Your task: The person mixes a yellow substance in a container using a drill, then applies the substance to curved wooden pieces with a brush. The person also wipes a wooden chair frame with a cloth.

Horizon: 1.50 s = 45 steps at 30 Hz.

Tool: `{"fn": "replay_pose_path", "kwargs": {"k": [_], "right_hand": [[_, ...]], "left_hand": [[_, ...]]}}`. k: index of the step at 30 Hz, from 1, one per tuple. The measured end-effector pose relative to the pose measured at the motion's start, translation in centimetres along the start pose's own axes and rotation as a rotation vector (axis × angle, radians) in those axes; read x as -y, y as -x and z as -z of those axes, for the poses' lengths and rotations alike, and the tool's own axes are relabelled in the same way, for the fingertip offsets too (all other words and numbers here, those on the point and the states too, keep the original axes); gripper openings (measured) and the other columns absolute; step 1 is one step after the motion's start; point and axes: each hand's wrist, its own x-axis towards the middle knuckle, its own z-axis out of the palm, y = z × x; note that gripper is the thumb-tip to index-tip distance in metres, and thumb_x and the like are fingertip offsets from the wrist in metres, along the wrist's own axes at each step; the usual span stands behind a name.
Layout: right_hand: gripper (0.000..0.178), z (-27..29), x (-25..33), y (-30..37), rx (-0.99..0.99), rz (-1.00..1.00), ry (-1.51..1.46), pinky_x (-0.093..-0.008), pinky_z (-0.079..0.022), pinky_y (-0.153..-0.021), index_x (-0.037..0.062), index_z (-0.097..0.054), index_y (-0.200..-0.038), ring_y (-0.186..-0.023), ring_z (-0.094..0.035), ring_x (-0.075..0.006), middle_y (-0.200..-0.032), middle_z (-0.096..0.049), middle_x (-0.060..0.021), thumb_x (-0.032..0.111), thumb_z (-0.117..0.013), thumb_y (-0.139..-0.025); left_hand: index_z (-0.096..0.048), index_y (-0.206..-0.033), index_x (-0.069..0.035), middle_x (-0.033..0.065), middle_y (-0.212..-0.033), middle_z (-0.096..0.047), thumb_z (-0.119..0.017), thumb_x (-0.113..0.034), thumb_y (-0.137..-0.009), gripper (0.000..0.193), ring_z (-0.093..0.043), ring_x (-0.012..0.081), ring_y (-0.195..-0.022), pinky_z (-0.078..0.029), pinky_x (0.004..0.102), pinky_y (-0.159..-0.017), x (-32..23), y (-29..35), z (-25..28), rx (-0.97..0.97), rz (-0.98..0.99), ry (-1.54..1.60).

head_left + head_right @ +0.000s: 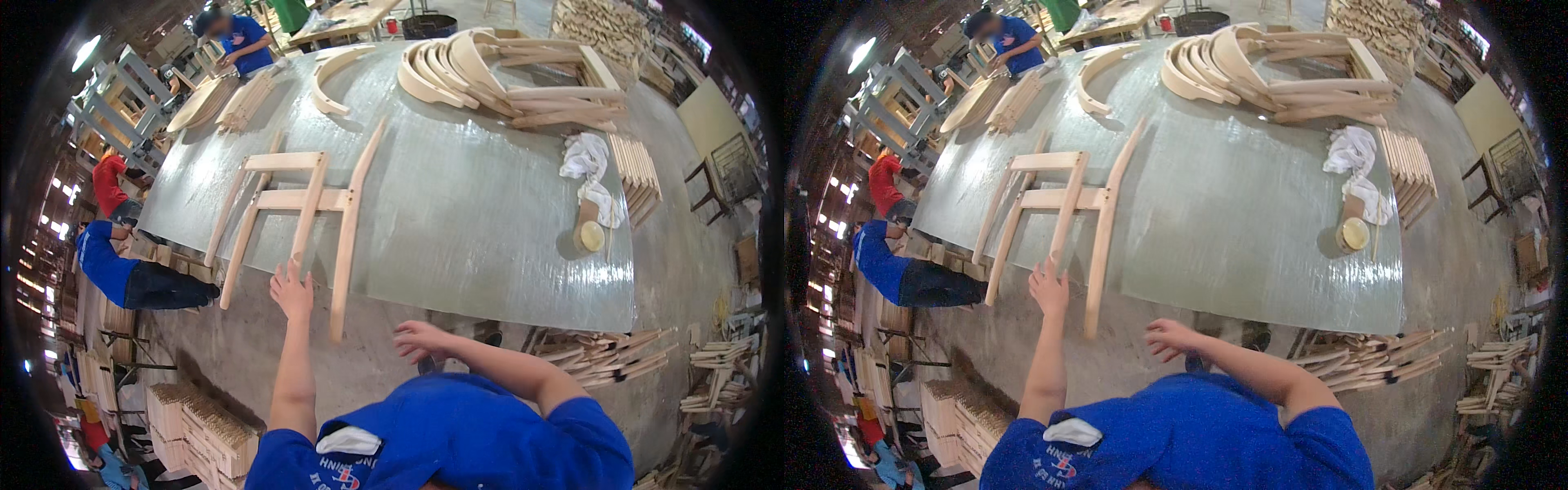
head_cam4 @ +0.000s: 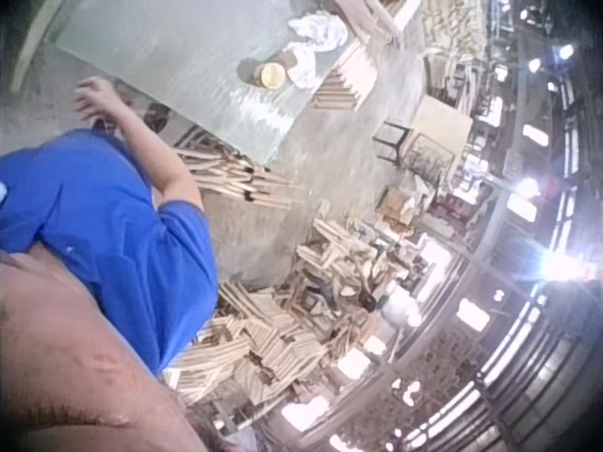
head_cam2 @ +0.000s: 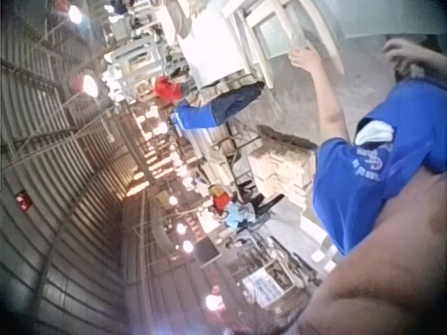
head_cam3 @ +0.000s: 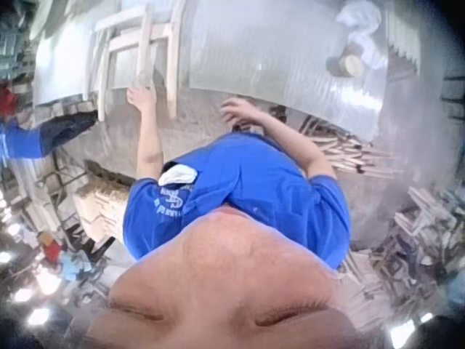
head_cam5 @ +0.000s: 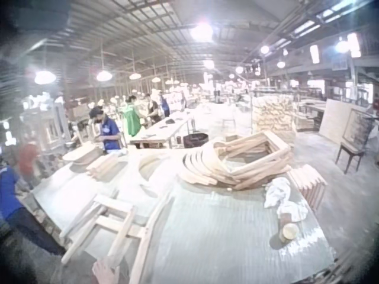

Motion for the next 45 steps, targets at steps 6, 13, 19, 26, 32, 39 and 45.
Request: {"fn": "replay_pose_path", "kwargs": {"k": [6,13,19,26,32,39,45], "right_hand": [[0.039,-8.5,4.4,-13.2,-0.236,0.144,-0.148,-0.0413,-0.054,-0.058,-0.0016,-0.044,-0.110,-0.079,-0.062,-0.0243,-0.095,-0.058,-0.0147,0.017,-0.061,-0.080],[0.015,-15.2,6.0,-18.3,-0.056,0.226,-0.173,-0.0370,-0.054,-0.048,-0.0013,-0.049,-0.080,-0.064,-0.060,-0.0199,-0.073,-0.056,-0.0101,0.012,-0.056,-0.080],[0.027,-13.5,9.2,-16.7,0.093,0.182,0.031,-0.0355,-0.052,-0.052,0.0030,-0.054,-0.097,-0.064,-0.058,-0.0181,-0.080,-0.056,-0.0081,0.024,-0.057,-0.081],[0.032,5.4,-4.1,2.4,-0.193,0.175,0.151,-0.0307,-0.049,-0.054,0.0055,-0.055,-0.102,-0.069,-0.059,-0.0174,-0.087,-0.060,-0.0083,0.032,-0.055,-0.085],[0.025,9.4,-17.1,26.0,-0.955,0.240,-0.533,-0.0228,-0.044,-0.052,0.0062,-0.056,-0.096,-0.062,-0.055,-0.0089,-0.081,-0.062,-0.0032,0.030,-0.055,-0.088],[0.013,13.6,-21.4,29.4,-1.656,0.673,-0.653,-0.0216,-0.041,-0.053,0.0042,-0.057,-0.091,-0.060,-0.052,-0.0083,-0.068,-0.056,-0.0024,0.017,-0.055,-0.088],[0.020,26.8,-10.7,28.9,-1.658,0.864,-0.039,-0.0288,-0.045,-0.063,0.0000,-0.058,-0.094,-0.066,-0.056,-0.0165,-0.072,-0.059,-0.0088,0.015,-0.060,-0.082]], "left_hand": [[-0.024,-0.140,-0.029,0.0173,-0.101,-0.052,-0.045,-0.025,-0.092,0.052,-0.057,0.0351,-0.087,-0.048,0.0447,-0.071,-0.9,-3.3,-0.7,0.393,0.053,0.230],[-0.024,-0.139,-0.034,0.0205,-0.099,-0.052,-0.044,-0.027,-0.093,0.051,-0.057,0.0369,-0.083,-0.047,0.0466,-0.073,4.4,-3.0,-1.7,0.366,0.148,0.238],[-0.032,-0.138,-0.017,0.0155,-0.118,-0.050,-0.049,-0.013,-0.085,0.055,-0.046,0.0335,-0.107,-0.040,0.0493,-0.087,10.7,-7.3,-2.5,0.247,-0.052,-0.393],[-0.035,-0.135,-0.012,0.0146,-0.134,-0.037,-0.055,-0.013,-0.082,0.057,-0.031,0.0349,-0.125,-0.026,0.0468,-0.102,-4.0,-0.6,-2.4,-0.061,-0.379,0.298],[-0.052,-0.119,-0.006,0.0160,-0.124,-0.046,-0.058,-0.009,-0.074,0.046,-0.041,0.0320,-0.115,-0.031,0.0431,-0.098,-25.9,3.3,-0.4,0.086,-0.793,0.762],[-0.055,-0.115,-0.004,0.0082,-0.097,-0.062,-0.051,-0.023,-0.089,0.032,-0.057,0.0150,-0.081,-0.048,0.0289,-0.069,-47.1,4.3,5.6,1.063,-0.433,1.355],[-0.048,-0.122,-0.006,0.0064,-0.103,-0.059,-0.053,-0.023,-0.087,0.039,-0.057,0.0148,-0.080,-0.047,0.0293,-0.067,-58.5,2.0,6.6,1.283,-0.135,1.378]]}}
